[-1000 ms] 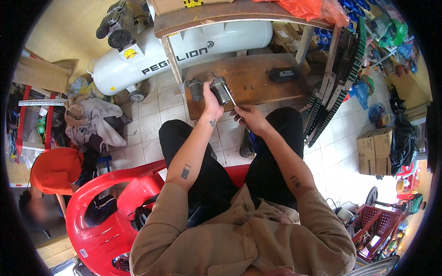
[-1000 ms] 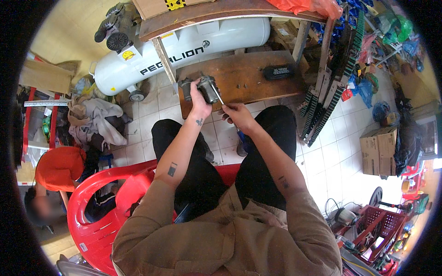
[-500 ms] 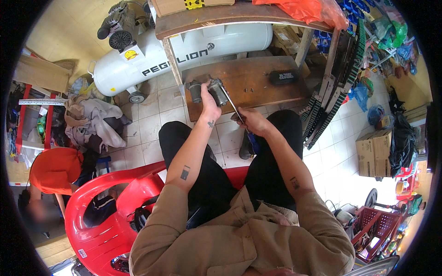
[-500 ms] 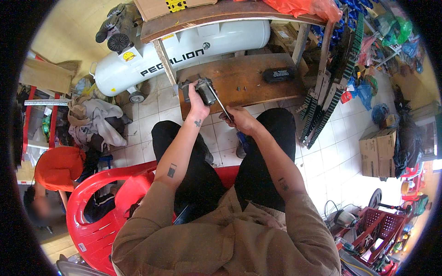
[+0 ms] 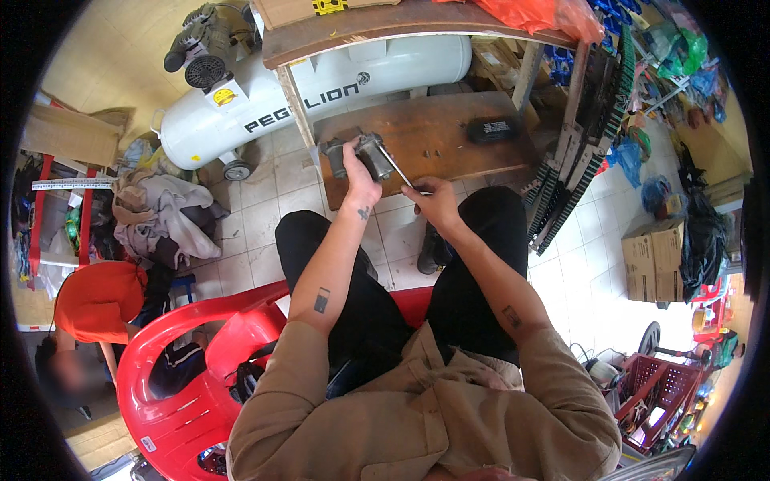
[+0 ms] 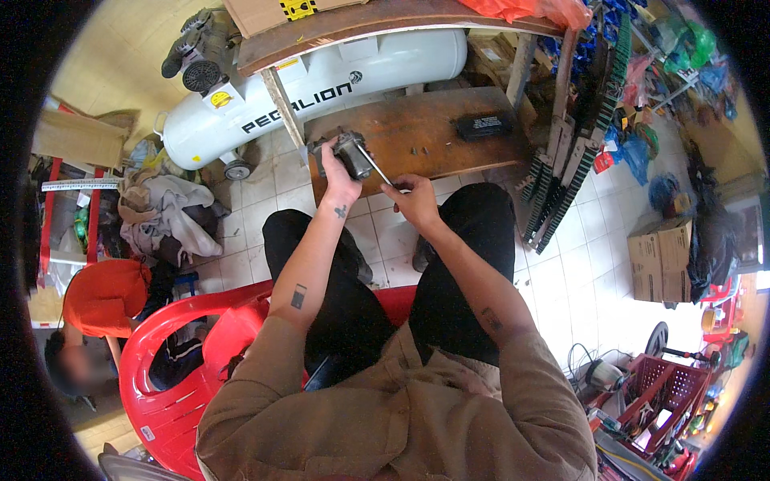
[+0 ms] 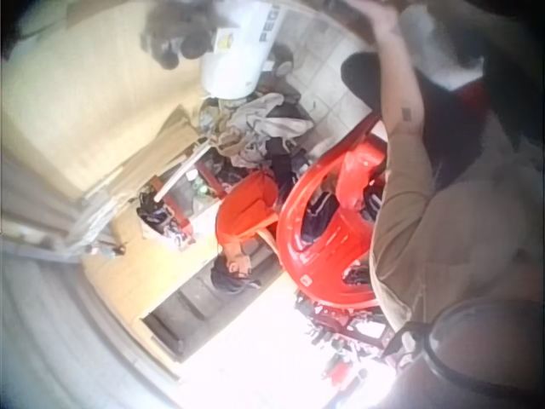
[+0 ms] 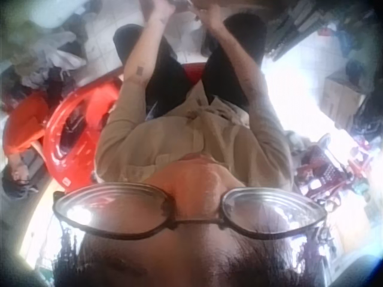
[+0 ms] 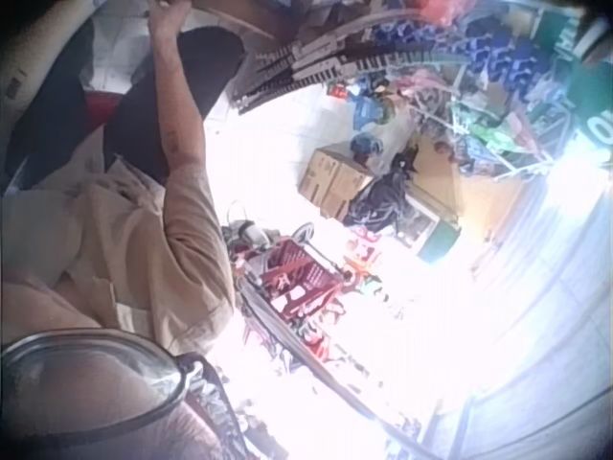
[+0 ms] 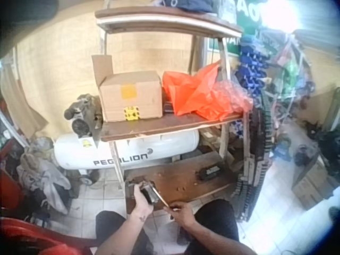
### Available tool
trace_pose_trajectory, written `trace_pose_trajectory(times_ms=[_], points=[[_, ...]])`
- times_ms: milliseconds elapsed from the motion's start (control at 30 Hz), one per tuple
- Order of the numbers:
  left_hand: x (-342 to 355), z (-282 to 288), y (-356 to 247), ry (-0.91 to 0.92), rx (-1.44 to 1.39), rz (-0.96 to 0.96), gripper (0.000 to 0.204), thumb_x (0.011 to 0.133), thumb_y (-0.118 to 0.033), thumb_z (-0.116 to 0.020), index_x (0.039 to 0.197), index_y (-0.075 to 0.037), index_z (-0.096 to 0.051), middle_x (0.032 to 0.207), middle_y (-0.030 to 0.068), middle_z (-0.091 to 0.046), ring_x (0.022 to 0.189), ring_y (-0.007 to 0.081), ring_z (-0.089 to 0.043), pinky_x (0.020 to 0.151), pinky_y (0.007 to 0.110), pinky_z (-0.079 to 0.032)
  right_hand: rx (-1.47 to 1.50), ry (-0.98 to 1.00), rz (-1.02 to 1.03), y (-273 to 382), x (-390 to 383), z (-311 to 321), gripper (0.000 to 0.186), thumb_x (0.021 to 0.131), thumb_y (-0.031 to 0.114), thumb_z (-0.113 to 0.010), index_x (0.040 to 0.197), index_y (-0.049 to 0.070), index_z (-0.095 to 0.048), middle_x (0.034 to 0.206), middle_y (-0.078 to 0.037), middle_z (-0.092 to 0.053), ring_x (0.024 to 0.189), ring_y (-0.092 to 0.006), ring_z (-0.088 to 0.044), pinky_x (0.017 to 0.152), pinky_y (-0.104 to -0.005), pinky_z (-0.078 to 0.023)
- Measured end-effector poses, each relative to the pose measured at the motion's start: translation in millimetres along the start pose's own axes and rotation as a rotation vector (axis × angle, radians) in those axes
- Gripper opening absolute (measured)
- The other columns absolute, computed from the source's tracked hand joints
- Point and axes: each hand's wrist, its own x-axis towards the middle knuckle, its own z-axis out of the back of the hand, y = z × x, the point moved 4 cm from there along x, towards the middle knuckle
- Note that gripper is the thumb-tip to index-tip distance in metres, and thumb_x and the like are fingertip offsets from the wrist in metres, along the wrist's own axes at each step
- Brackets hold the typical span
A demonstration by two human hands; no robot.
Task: The person uses a screwdriver and a wrench to remove and replace screws on a small cylindrical motor component held in their hands and lap.
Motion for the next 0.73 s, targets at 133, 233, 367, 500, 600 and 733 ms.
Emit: trace_pose_trajectory(times_ms=[133,233,367,500,600,733], points=[[8,10,3,-0.032,0.011,-0.005,0.039,0.086,-0.044,-0.048,0.093,-0.008,-0.060,0.080,0.0080,-0.063,0.070,0.0245,-0.062,0.070,0.038,-0.054,0.081,0.037,-0.029,-6,4,-6,0.033,0.093,0.031,-0.063,0.092,-0.003,-0.065,0.078,-0.005,-0.062,0.061,-0.0098,-0.051,0.055,-0.0257,-0.041],[10,14,5,-0.038,0.037,0.008,0.038,0.087,-0.043,-0.048,0.093,-0.008,-0.060,0.079,0.0082,-0.064,0.069,0.0233,-0.062,0.069,0.038,-0.054,0.264,0.233,-0.308,-12,6,-6,0.037,0.099,0.034,-0.052,0.092,0.000,-0.066,0.071,0.000,-0.054,0.064,-0.0085,-0.046,0.057,-0.0248,-0.037],[15,15,7,-0.030,0.070,-0.031,0.037,0.088,-0.042,-0.048,0.091,-0.007,-0.060,0.076,0.0078,-0.063,0.067,0.0231,-0.062,0.068,0.036,-0.054,0.240,0.344,-0.270,-22,6,-5,0.039,0.102,0.035,-0.046,0.096,0.001,-0.064,0.076,-0.002,-0.056,0.067,-0.0084,-0.048,0.056,-0.0246,-0.036],[14,15,6,-0.055,0.105,-0.060,0.037,0.088,-0.042,-0.048,0.091,-0.008,-0.060,0.076,0.0072,-0.063,0.066,0.0230,-0.062,0.067,0.036,-0.054,0.218,0.278,-0.213,-3,-5,-3,0.033,0.100,0.032,-0.052,0.099,0.001,-0.063,0.082,-0.005,-0.062,0.068,-0.0090,-0.053,0.055,-0.0241,-0.039],[14,16,6,-0.063,0.101,-0.062,0.037,0.088,-0.042,-0.048,0.091,-0.008,-0.061,0.076,0.0070,-0.063,0.067,0.0228,-0.063,0.067,0.036,-0.054,0.249,0.186,-0.234,13,-13,-3,0.028,0.095,0.027,-0.061,0.099,0.000,-0.063,0.084,-0.007,-0.065,0.061,-0.0099,-0.053,0.052,-0.0237,-0.040],[20,23,9,-0.052,0.107,-0.056,0.037,0.088,-0.043,-0.048,0.091,-0.008,-0.061,0.078,0.0070,-0.064,0.070,0.0222,-0.064,0.068,0.036,-0.054,0.178,0.122,-0.093,4,-7,-4,0.030,0.089,0.026,-0.070,0.100,-0.001,-0.063,0.081,-0.007,-0.066,0.054,-0.0112,-0.052,0.047,-0.0240,-0.039]])
